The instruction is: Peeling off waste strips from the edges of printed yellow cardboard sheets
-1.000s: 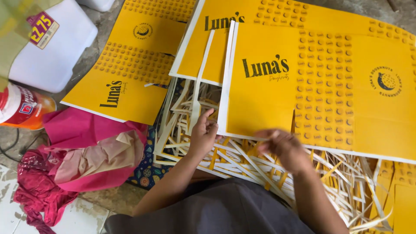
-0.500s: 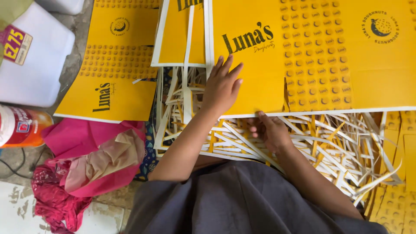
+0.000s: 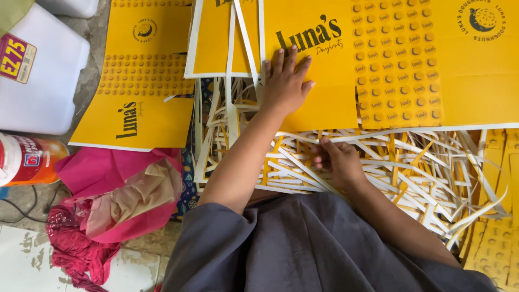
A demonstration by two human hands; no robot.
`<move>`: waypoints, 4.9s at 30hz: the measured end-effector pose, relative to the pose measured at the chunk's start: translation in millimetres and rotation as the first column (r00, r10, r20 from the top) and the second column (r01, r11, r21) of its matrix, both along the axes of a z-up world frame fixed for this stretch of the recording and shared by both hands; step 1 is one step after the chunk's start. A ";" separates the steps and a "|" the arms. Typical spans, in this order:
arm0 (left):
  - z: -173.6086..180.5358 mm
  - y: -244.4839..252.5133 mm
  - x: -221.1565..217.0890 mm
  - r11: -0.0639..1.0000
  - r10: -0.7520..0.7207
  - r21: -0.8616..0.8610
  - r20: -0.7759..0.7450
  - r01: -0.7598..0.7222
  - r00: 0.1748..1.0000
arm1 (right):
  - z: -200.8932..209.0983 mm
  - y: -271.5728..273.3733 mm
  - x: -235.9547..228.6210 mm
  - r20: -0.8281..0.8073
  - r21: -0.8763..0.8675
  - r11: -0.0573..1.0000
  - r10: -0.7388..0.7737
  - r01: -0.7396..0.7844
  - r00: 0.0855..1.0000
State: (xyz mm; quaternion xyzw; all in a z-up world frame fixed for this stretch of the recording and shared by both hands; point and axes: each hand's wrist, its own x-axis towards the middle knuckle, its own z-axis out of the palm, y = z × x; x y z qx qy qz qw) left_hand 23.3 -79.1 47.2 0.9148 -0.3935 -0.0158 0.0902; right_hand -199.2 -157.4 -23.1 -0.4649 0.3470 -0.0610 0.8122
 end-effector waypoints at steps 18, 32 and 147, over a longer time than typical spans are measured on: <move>42.7 29.1 12.7 0.994 -0.011 0.105 -0.158 0.028 0.987 | 14.5 -30.0 -21.1 0.148 0.171 0.933 -0.341 0.316 0.928; 34.3 65.7 60.1 0.995 0.095 0.006 -0.150 -0.095 0.984 | 28.6 -15.4 -38.4 -0.009 0.149 0.971 -0.189 0.188 0.982; 35.8 -97.7 2.8 0.947 -0.307 0.082 -0.062 0.311 0.950 | 34.8 -64.0 -157.9 -0.181 0.063 0.944 -0.307 0.323 0.934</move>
